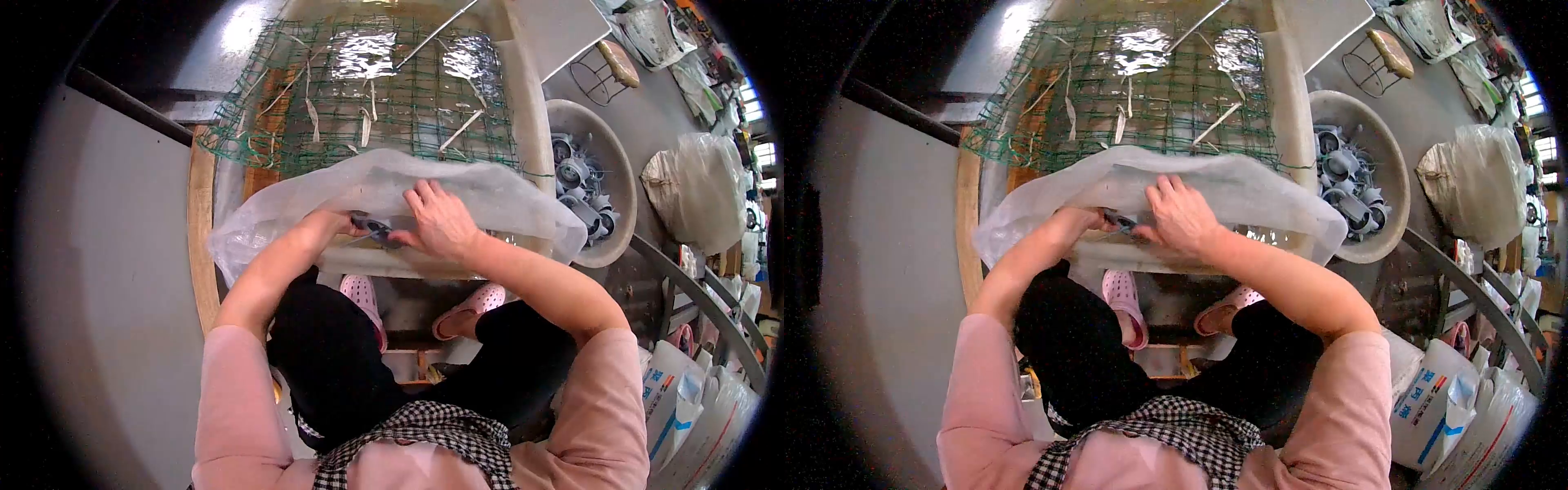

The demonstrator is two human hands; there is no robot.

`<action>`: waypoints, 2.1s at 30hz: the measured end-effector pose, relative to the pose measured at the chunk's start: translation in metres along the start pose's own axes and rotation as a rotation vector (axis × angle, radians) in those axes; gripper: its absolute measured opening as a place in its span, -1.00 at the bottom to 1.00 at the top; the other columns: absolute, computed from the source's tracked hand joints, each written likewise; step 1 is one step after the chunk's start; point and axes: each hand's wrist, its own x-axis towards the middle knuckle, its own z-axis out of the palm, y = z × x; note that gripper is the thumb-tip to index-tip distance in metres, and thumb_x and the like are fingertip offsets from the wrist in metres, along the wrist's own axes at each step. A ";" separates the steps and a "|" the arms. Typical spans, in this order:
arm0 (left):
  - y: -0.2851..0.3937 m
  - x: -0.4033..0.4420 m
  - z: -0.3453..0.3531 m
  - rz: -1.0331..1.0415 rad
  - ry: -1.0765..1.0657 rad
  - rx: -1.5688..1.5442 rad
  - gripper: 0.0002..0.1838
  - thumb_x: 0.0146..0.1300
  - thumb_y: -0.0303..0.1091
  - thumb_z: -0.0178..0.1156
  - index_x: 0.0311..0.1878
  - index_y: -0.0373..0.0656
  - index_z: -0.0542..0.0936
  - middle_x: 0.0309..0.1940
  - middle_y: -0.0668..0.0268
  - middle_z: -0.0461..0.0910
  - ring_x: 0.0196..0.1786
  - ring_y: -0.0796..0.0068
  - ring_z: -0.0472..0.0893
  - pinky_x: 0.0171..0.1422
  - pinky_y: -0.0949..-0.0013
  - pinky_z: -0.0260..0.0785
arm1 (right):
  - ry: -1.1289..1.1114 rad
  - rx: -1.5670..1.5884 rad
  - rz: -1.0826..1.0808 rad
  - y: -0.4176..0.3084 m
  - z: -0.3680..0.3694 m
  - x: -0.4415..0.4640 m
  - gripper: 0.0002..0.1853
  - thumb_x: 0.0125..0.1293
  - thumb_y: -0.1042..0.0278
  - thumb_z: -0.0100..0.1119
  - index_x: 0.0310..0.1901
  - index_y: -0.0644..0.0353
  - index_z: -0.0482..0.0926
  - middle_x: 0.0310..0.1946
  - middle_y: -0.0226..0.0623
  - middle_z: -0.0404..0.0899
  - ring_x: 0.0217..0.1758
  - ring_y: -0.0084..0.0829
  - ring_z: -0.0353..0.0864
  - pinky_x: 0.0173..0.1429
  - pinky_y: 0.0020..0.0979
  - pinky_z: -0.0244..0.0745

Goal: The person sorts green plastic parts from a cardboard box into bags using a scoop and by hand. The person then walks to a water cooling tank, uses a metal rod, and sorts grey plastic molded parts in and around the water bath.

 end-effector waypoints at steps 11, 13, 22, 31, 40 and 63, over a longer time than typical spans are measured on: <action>0.009 -0.050 0.049 -0.120 0.114 0.298 -0.63 0.21 -0.07 0.00 0.02 -0.03 0.40 0.02 0.33 0.40 0.11 0.27 0.34 -0.10 0.02 0.52 | 0.097 -0.089 -0.098 0.029 -0.012 -0.008 -0.15 -0.17 0.19 0.36 0.20 0.20 0.16 0.15 -0.03 0.16 0.20 -0.07 0.19 0.27 -0.15 0.10; 0.010 -0.070 0.065 -0.160 0.157 0.301 -0.69 0.24 -0.15 -0.03 -0.02 -0.06 0.42 -0.02 0.35 0.41 0.01 0.29 0.44 -0.20 0.07 0.55 | 0.215 -0.080 -0.129 0.033 -0.013 -0.011 -0.23 -0.17 0.29 0.31 0.15 0.18 0.21 0.05 -0.13 0.25 0.13 -0.14 0.26 0.24 -0.17 0.13; 0.024 -0.069 0.092 -0.017 0.239 0.603 -0.71 0.19 -0.16 -0.09 -0.17 -0.16 0.40 -0.38 0.20 0.45 -0.45 0.26 0.55 -0.43 0.25 0.54 | 0.270 -0.076 -0.077 0.057 -0.004 -0.012 -0.74 -0.01 0.39 0.03 -0.22 0.20 0.41 -0.33 -0.23 0.42 -0.20 -0.24 0.51 -0.34 -0.30 0.52; 0.047 -0.132 0.142 0.010 -0.170 0.693 -0.54 0.27 0.12 -0.20 -0.26 -0.12 0.41 -0.47 0.30 0.45 -0.68 0.56 0.43 -0.78 0.50 0.26 | 0.262 -0.198 -0.077 0.040 -0.066 -0.020 -0.55 0.01 0.12 0.23 -0.12 0.23 0.45 0.08 0.03 0.27 0.29 -0.11 0.12 0.36 -0.08 -0.05; 0.052 -0.178 0.157 0.271 -0.267 0.718 -0.64 0.31 -0.04 -0.09 -0.30 -0.19 0.39 -0.77 0.37 0.37 -0.87 0.64 0.29 -0.85 0.58 0.07 | -0.074 0.138 0.226 0.081 -0.099 -0.031 -0.70 0.09 0.37 0.05 -0.11 0.26 0.42 -0.13 -0.05 0.44 0.02 -0.09 0.42 0.03 -0.19 0.38; -0.025 -0.030 0.077 0.796 -0.410 2.192 -0.68 0.14 -0.32 0.05 -0.05 -0.23 0.41 -0.25 -0.06 0.50 -0.14 -0.04 0.49 -0.07 0.07 0.32 | 0.832 0.388 0.765 0.184 -0.090 -0.069 -0.88 0.18 0.44 0.01 -0.28 0.27 0.49 -0.50 -0.15 0.60 -0.34 -0.16 0.61 -0.20 -0.26 0.44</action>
